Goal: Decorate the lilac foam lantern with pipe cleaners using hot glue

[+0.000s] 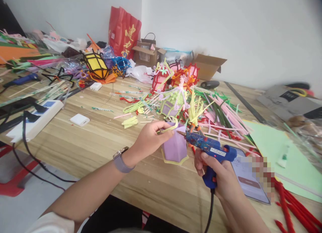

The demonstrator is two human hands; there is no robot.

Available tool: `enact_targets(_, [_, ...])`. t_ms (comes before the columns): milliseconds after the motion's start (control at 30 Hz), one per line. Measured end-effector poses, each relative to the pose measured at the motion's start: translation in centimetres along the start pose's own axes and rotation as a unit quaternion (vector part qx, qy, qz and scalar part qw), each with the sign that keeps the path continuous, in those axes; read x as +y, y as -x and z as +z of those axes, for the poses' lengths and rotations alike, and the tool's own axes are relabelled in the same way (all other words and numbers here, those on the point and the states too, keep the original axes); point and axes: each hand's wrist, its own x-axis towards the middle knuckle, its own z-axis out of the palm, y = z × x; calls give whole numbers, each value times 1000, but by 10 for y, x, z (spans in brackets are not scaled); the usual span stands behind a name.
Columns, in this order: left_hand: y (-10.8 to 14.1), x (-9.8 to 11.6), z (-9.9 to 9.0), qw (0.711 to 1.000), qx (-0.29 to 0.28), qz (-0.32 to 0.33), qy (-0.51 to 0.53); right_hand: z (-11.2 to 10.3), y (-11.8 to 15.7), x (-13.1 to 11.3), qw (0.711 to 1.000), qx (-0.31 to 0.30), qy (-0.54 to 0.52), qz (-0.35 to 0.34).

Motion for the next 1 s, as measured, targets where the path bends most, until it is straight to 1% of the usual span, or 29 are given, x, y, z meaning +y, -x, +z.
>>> enact_targets(200, [0,3,-1,1000,-1,-3,-5,4,-1,-2,1000,15,-15,-4])
enact_targets(467, [0,2,0,1000,2,1,-7,3,1,0,999,31,-16,15])
enact_targets(633, [0,3,0,1000,5,2,-10,4,1,-1,1000,24,-3,4])
enact_targets(833, [0,4,0,1000,3,-5,-2,7,2,-3,999,37,-17,14])
enact_targets(1000, [0,3,0,1000,4,-5,-5,8,3,-3,999,30,-14,3])
